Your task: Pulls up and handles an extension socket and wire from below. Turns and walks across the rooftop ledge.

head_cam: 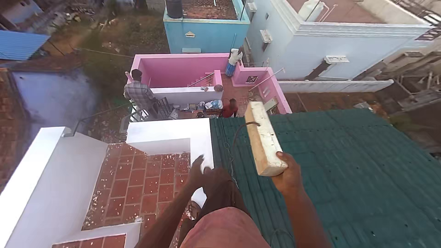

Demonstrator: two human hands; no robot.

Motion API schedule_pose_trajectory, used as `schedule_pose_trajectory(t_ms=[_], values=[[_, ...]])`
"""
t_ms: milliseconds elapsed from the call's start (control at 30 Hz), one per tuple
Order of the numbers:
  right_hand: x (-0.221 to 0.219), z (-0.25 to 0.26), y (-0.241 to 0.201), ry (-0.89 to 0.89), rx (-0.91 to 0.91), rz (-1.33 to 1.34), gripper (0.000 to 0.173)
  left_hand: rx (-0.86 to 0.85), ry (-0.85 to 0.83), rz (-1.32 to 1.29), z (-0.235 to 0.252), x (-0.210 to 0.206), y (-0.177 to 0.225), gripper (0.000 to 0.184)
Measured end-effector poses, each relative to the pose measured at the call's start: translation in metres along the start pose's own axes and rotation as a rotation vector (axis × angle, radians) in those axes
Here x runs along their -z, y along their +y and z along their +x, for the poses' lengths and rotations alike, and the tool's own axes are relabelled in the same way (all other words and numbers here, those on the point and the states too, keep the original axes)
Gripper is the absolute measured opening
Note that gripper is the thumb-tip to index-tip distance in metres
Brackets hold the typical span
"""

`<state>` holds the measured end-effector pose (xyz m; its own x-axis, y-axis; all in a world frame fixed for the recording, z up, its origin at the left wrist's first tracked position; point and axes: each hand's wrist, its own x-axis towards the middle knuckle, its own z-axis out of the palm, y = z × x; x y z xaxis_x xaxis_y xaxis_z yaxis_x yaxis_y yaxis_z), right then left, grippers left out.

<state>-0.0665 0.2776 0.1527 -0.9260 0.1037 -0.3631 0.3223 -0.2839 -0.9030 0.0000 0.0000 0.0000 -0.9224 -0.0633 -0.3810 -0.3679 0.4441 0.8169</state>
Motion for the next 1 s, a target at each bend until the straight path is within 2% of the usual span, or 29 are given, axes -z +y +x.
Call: schedule_pose_trajectory(t_ms=[67,100,133,233,267,367,467,567,633,733,800,900,1000], values=[[-0.024,0.021,-0.007,-0.037,-0.049,0.055,0.061,-0.085,-0.046,-0.04,0.075,-0.005,0.052,0.119],[-0.033,0.034,-0.013,-0.058,-0.067,0.076,0.064,-0.117,-0.089,-0.034,0.109,-0.009,0.067,0.126],[-0.041,0.051,-0.018,-0.081,-0.076,0.1,0.067,-0.156,-0.153,-0.061,0.139,-0.011,0.077,0.121],[-0.059,0.108,-0.044,-0.125,-0.067,0.19,0.073,-0.2,-0.364,-0.186,0.202,-0.019,0.081,0.05],[-0.066,0.127,-0.057,-0.117,-0.048,0.195,0.072,-0.18,-0.439,-0.228,0.214,-0.02,0.077,0.041],[-0.077,0.181,-0.095,-0.041,0.042,0.161,0.069,-0.068,-0.604,-0.218,0.231,-0.017,0.07,0.045],[-0.087,0.233,-0.126,0.044,0.125,0.111,0.056,0.029,-0.732,-0.133,0.252,-0.011,0.061,0.047],[-0.097,0.289,-0.137,0.131,0.12,0.053,0.04,0.085,-0.855,-0.081,0.279,-0.004,0.069,0.051],[-0.101,0.332,-0.13,0.178,0.072,0.102,0.032,0.068,-0.877,-0.132,0.294,0.006,0.091,0.051],[-0.108,0.403,-0.105,0.195,-0.073,0.222,0.044,0.095,-0.853,-0.44,0.317,0.037,0.138,0.04],[-0.117,0.451,-0.082,0.27,-0.194,0.31,0.054,0.135,-0.821,-0.659,0.344,0.065,0.18,0.038],[-0.138,0.513,-0.042,0.324,-0.324,0.46,0.067,0.077,-0.776,-0.812,0.414,0.102,0.254,0.036],[-0.177,0.523,-0.012,0.209,-0.447,0.294,0.082,0.097,-0.77,-0.895,0.503,0.117,0.318,0.038]])
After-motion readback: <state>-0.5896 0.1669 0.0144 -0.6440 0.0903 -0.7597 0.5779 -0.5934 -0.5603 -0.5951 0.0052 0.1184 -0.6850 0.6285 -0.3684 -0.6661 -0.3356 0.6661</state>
